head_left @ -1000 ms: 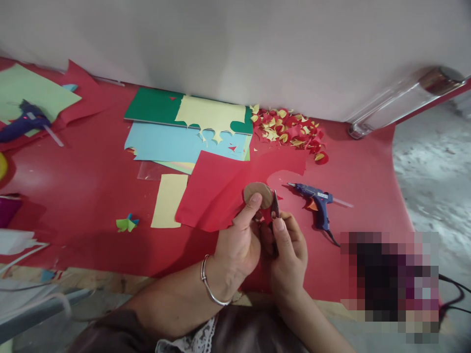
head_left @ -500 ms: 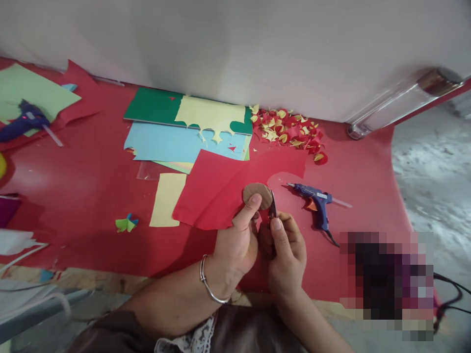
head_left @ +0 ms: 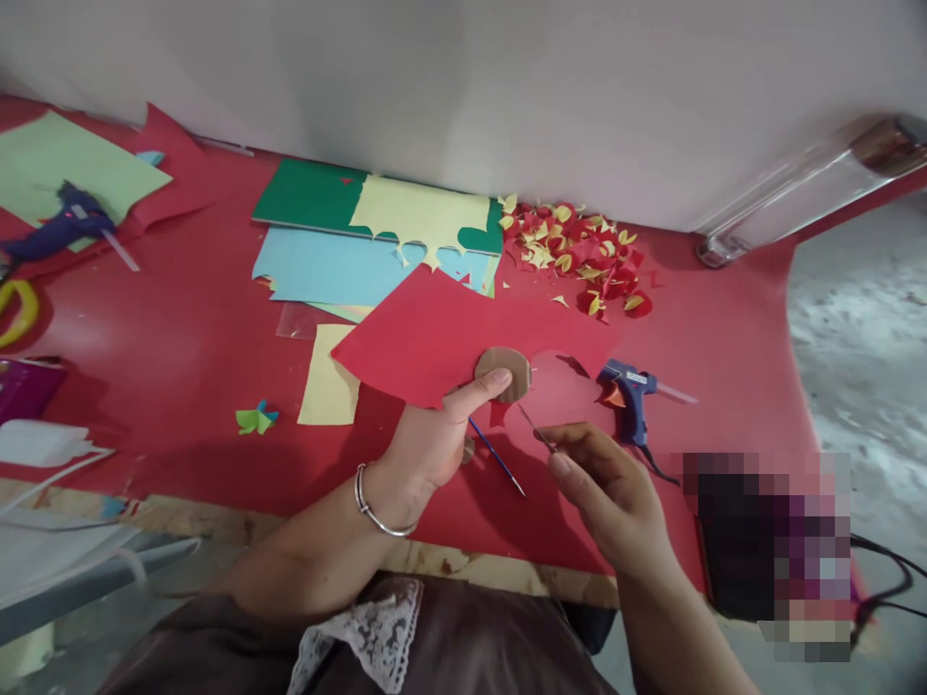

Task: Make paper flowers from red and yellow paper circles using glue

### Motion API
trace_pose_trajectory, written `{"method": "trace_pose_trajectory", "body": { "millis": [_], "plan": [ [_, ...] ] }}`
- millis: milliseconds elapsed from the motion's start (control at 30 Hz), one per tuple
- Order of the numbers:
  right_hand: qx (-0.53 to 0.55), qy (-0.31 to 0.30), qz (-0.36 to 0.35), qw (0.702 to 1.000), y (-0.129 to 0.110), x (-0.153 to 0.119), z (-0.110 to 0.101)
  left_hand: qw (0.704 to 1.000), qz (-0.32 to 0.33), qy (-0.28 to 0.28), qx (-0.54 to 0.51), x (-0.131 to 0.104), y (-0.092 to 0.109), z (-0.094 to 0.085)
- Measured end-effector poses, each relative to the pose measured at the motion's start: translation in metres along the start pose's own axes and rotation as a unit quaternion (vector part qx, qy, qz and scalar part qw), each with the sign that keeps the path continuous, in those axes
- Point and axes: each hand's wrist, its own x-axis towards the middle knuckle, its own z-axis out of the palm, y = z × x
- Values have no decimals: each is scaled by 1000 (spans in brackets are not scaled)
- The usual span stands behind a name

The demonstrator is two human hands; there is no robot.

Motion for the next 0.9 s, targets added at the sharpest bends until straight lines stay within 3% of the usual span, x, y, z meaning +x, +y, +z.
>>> {"method": "trace_pose_trajectory", "body": {
  "millis": [200,333,667,900],
  "plan": [
    [-63,-97,-17,993,-16,11,-10,984,-100,-51,136,-3,5,-4],
    [-93,-101,-26,990,-21,15,-15,979,-85,-99,158,-4,6,-4],
    [-167,-133,-43,976,-22,18,-23,974,-75,-133,167,1,-1,-5],
    [-202,-146,-45,967,-15,19,-27,975,-57,-115,184,3,-2,-4]
  ]
}}
